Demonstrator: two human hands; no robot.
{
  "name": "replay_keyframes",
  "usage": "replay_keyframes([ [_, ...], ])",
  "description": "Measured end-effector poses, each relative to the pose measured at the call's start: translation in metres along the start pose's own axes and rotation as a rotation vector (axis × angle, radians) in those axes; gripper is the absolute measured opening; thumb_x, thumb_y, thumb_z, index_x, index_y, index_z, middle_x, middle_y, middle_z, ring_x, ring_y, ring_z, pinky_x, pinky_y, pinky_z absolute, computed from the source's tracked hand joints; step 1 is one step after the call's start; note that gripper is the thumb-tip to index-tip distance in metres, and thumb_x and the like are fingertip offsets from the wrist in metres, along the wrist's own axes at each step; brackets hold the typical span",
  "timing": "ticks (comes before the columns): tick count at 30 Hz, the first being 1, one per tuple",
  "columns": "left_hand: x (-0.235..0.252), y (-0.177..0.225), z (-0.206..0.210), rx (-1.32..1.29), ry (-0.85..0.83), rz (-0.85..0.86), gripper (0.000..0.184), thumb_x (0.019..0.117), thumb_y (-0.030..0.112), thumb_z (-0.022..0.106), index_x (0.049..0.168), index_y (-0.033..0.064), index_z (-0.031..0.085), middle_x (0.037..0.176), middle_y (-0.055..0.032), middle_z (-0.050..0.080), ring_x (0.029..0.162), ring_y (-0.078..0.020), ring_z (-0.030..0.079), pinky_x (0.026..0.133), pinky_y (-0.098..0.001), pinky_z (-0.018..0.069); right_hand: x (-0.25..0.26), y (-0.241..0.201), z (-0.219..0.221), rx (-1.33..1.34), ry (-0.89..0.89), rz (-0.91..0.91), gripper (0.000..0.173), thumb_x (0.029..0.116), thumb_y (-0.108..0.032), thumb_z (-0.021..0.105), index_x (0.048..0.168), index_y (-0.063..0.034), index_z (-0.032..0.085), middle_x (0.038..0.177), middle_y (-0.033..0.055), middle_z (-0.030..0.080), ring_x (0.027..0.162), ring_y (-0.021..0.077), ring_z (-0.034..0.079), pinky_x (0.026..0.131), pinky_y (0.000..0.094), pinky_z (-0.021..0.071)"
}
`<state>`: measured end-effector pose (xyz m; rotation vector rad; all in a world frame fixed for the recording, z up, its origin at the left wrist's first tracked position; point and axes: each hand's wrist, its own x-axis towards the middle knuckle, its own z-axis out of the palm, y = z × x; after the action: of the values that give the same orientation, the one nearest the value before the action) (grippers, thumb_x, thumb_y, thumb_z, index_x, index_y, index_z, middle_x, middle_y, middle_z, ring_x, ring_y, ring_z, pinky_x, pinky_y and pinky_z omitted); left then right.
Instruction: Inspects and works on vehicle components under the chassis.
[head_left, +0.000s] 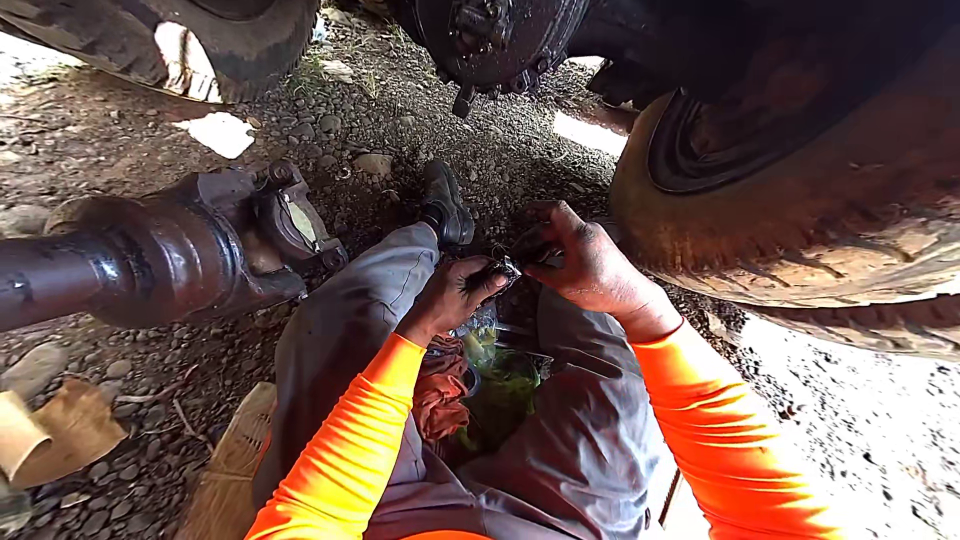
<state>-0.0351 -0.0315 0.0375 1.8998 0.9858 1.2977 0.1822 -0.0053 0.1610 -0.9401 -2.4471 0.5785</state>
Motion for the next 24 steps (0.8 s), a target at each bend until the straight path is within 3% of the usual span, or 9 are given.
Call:
replay_keyframes([
  [2,0.000,0.002,-0.004,0.048,-0.017,0.008,0.028,0.1032,0.037,0.062,0.110,0.0125,0.073,0.096,0.0017,0.073,0.086,-0.0049,0.068,0.082,-0.0306,0.0595,0.001,-0.003,-0.003,0.009,-0.044,-0.010,0.073,0.0833,-0.002,0.075,0.149,-0.0119,0.045,0.114,0.0017,0.075,0.099,0.0124,0.074,0.089,0.0363,0.0637],
  [7,0.001,0.005,-0.008,0.079,-0.048,0.023,0.025,0.1026,0.034,0.064,0.109,0.0125,0.074,0.095,0.0018,0.073,0.086,-0.0046,0.069,0.083,-0.0305,0.0595,0.001,-0.004,-0.004,0.030,-0.059,-0.016,0.068,0.0813,0.001,0.078,0.143,-0.0099,0.052,0.111,0.0042,0.074,0.099,0.0141,0.074,0.091,0.0369,0.0632],
  [12,0.000,0.008,-0.005,0.156,-0.031,0.000,0.025,0.1019,0.037,0.065,0.104,0.0138,0.074,0.091,0.0026,0.072,0.083,-0.0053,0.067,0.080,-0.0320,0.0586,0.007,0.000,-0.009,-0.019,-0.145,0.023,0.063,0.0879,-0.009,0.076,0.145,-0.0124,0.049,0.108,0.0011,0.075,0.098,0.0109,0.074,0.091,0.0338,0.0621],
  [14,0.000,0.008,-0.003,0.182,-0.015,0.014,0.025,0.1018,0.037,0.065,0.104,0.0138,0.075,0.091,0.0028,0.072,0.083,-0.0052,0.068,0.080,-0.0325,0.0590,0.010,0.004,-0.010,0.003,-0.183,0.071,0.063,0.0913,-0.014,0.076,0.148,-0.0137,0.047,0.101,0.0016,0.075,0.088,0.0110,0.074,0.083,0.0335,0.0632],
  [17,0.000,0.007,0.000,0.185,0.008,0.047,0.024,0.1016,0.035,0.066,0.102,0.0125,0.074,0.089,0.0019,0.072,0.081,-0.0060,0.068,0.078,-0.0332,0.0596,0.009,0.012,-0.003,0.067,-0.188,0.141,0.050,0.1021,-0.022,0.064,0.148,-0.0126,0.047,0.078,0.0047,0.069,0.059,0.0148,0.068,0.056,0.0338,0.0619],
  [19,0.001,0.005,0.002,0.183,0.012,0.023,0.024,0.1013,0.036,0.066,0.100,0.0137,0.074,0.088,0.0026,0.072,0.080,-0.0061,0.068,0.077,-0.0339,0.0598,0.005,0.015,0.006,0.025,-0.102,0.156,0.040,0.1067,-0.030,0.056,0.143,-0.0131,0.053,0.071,0.0045,0.065,0.051,0.0151,0.063,0.049,0.0347,0.0583],
  [22,0.001,0.001,0.008,0.149,0.019,-0.027,0.026,0.0998,0.037,0.068,0.098,0.0126,0.074,0.088,0.0013,0.072,0.081,-0.0075,0.069,0.078,-0.0355,0.0607,-0.007,0.008,0.007,-0.039,-0.009,0.150,0.049,0.1062,-0.044,0.051,0.147,-0.0174,0.051,0.082,0.0015,0.067,0.062,0.0130,0.064,0.055,0.0364,0.0582],
  [23,0.002,-0.001,0.008,0.138,0.022,-0.040,0.027,0.0994,0.038,0.069,0.097,0.0120,0.074,0.088,0.0011,0.072,0.082,-0.0077,0.069,0.080,-0.0358,0.0608,-0.009,0.008,0.003,0.004,-0.023,0.131,0.053,0.1026,-0.041,0.059,0.149,-0.0177,0.049,0.098,0.0019,0.071,0.076,0.0132,0.070,0.066,0.0383,0.0630],
  [24,0.003,-0.003,0.007,0.127,0.017,-0.055,0.029,0.0997,0.040,0.068,0.097,0.0118,0.074,0.090,0.0009,0.072,0.084,-0.0077,0.069,0.082,-0.0359,0.0607,-0.009,0.011,0.001,0.066,-0.050,0.115,0.057,0.0970,-0.030,0.068,0.149,-0.0171,0.048,0.113,0.0024,0.070,0.090,0.0142,0.072,0.078,0.0401,0.0652],
])
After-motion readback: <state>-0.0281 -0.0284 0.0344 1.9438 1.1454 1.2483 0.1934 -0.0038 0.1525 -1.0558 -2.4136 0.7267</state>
